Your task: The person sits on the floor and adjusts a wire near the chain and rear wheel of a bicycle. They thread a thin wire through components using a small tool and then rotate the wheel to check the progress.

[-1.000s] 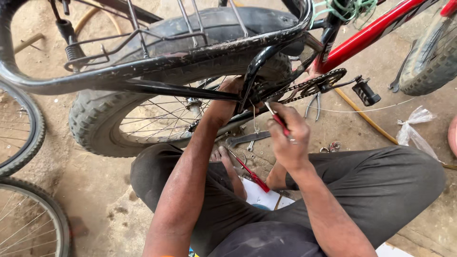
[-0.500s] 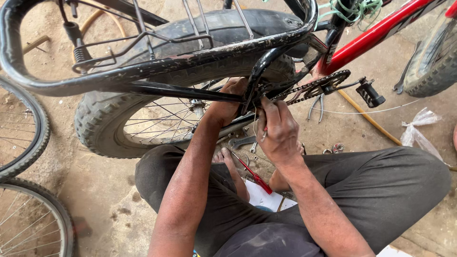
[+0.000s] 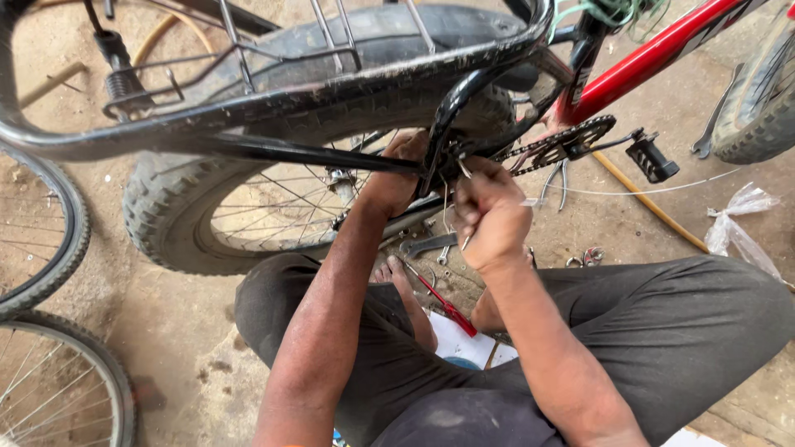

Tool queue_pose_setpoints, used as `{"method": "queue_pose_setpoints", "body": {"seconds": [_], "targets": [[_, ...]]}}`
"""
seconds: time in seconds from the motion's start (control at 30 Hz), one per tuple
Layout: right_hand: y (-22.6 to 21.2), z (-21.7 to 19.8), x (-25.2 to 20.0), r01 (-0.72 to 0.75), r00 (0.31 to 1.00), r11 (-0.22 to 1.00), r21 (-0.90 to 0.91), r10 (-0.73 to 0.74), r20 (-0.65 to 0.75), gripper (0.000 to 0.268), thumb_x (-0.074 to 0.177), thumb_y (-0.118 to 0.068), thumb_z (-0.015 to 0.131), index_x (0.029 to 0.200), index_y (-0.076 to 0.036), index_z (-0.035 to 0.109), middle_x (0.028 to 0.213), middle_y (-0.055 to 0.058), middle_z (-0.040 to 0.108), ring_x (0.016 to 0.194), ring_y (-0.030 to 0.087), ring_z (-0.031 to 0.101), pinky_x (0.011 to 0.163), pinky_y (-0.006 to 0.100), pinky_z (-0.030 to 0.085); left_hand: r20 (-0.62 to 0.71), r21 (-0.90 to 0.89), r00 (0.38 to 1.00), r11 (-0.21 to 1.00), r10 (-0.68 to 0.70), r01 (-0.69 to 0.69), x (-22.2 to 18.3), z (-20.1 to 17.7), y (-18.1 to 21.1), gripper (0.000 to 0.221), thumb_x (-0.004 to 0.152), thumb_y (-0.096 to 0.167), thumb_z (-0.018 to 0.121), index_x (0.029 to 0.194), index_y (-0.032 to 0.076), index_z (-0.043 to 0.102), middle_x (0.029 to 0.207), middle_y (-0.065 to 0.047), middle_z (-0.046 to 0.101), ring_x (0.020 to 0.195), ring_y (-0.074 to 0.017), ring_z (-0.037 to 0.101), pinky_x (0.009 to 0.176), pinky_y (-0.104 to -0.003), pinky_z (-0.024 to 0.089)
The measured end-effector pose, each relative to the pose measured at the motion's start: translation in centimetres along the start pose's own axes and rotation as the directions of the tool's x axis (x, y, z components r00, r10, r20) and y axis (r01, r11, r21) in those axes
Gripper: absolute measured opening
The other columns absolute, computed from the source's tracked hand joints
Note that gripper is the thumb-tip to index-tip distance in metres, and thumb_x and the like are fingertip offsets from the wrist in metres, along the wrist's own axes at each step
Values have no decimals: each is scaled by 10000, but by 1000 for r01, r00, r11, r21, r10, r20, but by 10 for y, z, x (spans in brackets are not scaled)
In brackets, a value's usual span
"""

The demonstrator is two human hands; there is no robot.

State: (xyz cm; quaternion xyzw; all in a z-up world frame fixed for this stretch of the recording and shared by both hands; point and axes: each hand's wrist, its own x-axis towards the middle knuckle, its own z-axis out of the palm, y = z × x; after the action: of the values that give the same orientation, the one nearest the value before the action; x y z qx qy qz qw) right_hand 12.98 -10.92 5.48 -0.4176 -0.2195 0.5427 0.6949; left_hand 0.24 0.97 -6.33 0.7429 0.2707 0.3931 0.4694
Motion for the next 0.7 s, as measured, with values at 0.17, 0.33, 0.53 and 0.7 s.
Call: {"method": "queue_pose_setpoints", "body": {"seconds": [0.17,0.33,0.53,0.7], "targets": [[-1,-33,9,-333,934,892,305,357,-25,150,975,-180,661,1070,-67,688,753,84,675,501,129,504,427,275,440,53,-212,953,929,-300,304,-3,-1,25,218,1006,96,621,1168,-35,685,952,-132,729,862,-190,676,724,-344,591],[3,-131,15,-326,829,668,-669,542,137,199,940,-91,723,1128,-32,754,914,105,772,693,143,663,583,281,531,211,-790,881,456,-424,409,8,-10,51,495,1090,428,506,1199,-28,664,893,-176,748,746,-225,776,620,-346,624],[181,-224,-23,23,424,-295,-955,868,-258,555,781,-158,816,1314,-190,665,1413,71,632,1299,248,593,1123,430,419,157,-636,897,652,-414,413,-1,-4,36,363,1034,320,594,1124,-28,652,913,-129,740,779,-208,773,661,-362,662],[227,-246,-19,133,781,-186,-973,624,-12,367,873,-255,739,1228,-168,704,1290,145,668,1200,336,631,1023,436,515,64,-381,909,832,-412,404,-16,6,17,276,1072,142,519,1032,-46,717,843,-35,648,767,-118,550,659,-285,473]]}}
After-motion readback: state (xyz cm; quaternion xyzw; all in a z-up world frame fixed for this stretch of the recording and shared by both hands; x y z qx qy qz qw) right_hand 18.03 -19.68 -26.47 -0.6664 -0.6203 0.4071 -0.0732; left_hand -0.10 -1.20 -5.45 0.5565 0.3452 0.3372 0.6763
